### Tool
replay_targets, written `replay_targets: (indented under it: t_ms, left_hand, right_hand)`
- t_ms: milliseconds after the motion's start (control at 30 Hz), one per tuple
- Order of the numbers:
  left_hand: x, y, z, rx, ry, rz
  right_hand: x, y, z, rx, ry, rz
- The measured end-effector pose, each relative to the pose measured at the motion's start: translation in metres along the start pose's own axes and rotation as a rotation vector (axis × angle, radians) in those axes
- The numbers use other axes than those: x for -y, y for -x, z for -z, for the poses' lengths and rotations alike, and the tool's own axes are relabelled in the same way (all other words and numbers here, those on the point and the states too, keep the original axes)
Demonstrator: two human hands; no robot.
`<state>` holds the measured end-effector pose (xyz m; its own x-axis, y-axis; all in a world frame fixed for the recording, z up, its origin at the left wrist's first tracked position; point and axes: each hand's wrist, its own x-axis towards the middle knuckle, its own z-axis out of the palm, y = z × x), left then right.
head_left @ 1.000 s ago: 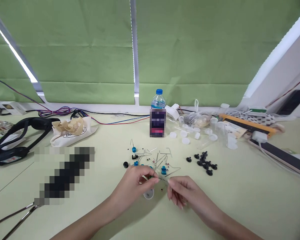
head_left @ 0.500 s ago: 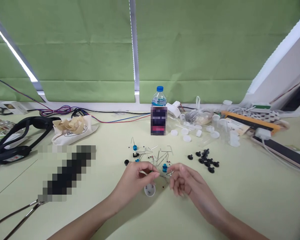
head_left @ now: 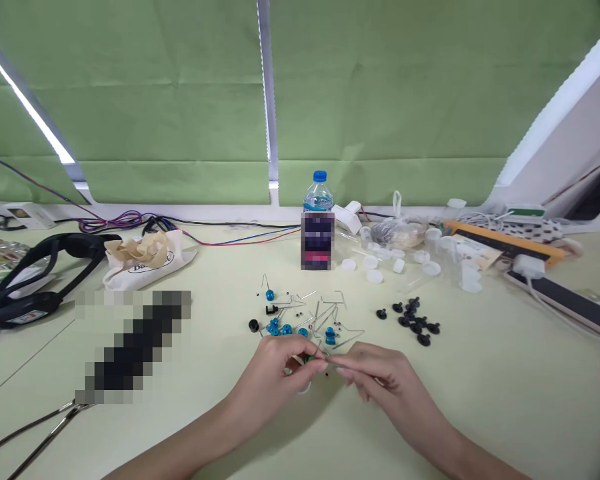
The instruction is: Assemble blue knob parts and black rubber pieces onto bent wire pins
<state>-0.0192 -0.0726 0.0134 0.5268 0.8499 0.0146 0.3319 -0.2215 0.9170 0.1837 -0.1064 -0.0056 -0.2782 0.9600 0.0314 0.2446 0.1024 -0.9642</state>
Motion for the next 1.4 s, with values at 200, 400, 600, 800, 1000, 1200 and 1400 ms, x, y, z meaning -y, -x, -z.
replay_targets:
  t_ms: [200,400,600,800,1000,1200,1400]
  left_hand:
    - [0.0,-0.001,0.003,-0.056,-0.051,-0.064]
    - [0.003,0.0,0.001,-0.031,-0.083,-0.073]
    - [0.006,-0.004,0.004,0.054,0.188,0.129]
    - [0.003,0.0,0.001,-0.015,-0.076,-0.065]
    - [0.006,-0.003,0.001,0.056,0.158,0.102]
    - [0.012,-0.005,0.001,0.101,0.286,0.158]
    - [0.004,-0.001,0.001,0.0,-0.053,-0.051]
  right_hand:
    - [-0.001,0.0,-0.005,0.031,-0.368,-0.163]
    - [-0.004,0.0,-0.006,0.158,-0.233,-0.258]
    - [0.0,0.002,-0.002,0.041,0.136,0.036]
    - [-0.002,-0.002,-0.004,0.21,-0.323,-0.348]
    - [-0.003,0.004,-0.003,0.028,0.283,0.121]
    - [-0.005,0.005,-0.004,-0.043,0.005,0.045]
    - [-0.002,-0.001,-0.007,0.174,-0.287,-0.313]
